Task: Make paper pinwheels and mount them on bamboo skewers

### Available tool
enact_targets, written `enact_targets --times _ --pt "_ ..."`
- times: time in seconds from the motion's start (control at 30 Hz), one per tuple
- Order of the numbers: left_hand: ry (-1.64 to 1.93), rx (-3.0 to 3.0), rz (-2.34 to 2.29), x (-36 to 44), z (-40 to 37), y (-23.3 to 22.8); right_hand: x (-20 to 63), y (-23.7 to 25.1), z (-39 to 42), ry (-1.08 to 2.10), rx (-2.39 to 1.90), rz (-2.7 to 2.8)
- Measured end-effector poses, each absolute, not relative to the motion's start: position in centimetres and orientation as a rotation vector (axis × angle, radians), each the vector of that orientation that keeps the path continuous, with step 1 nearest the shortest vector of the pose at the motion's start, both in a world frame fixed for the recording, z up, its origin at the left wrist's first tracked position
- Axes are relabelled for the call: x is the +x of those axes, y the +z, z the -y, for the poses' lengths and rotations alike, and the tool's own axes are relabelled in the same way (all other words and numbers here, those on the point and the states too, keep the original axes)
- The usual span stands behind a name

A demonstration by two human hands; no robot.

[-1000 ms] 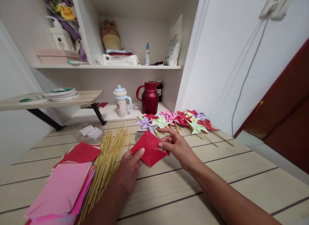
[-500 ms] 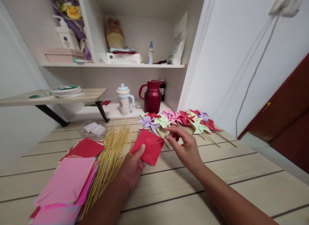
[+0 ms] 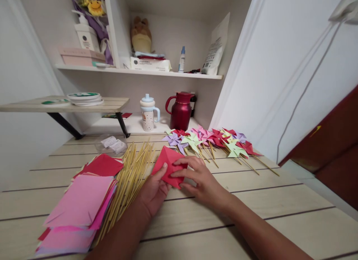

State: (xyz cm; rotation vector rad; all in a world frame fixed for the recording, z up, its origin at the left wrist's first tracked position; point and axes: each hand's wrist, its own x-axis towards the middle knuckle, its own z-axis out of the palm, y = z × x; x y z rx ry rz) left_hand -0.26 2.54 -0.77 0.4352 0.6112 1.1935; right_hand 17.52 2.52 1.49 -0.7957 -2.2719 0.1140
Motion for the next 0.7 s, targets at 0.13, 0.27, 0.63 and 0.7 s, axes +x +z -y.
enact_targets --times 0.13,0.27,0.63,0.7 --pt "1.225 0.38 -0.632 -0.2 -2.6 -0.5 17.7 1.6 -2.6 0.134 -0.783 2.272" --pt "1.232 0.39 -0.637 0.0 -2.5 -0.3 17.6 1.1 -2.7 0.137 -0.782 2.272" --pt "1.285 0.455 -0.669 0.2 -2.3 -0.4 17.6 2.5 -1.9 0.24 -0.815 2.186" --pt "1.281 0.462 -0.665 0.3 -2.3 -0.5 17.5 2.1 -2.2 0.169 -0.829 2.164"
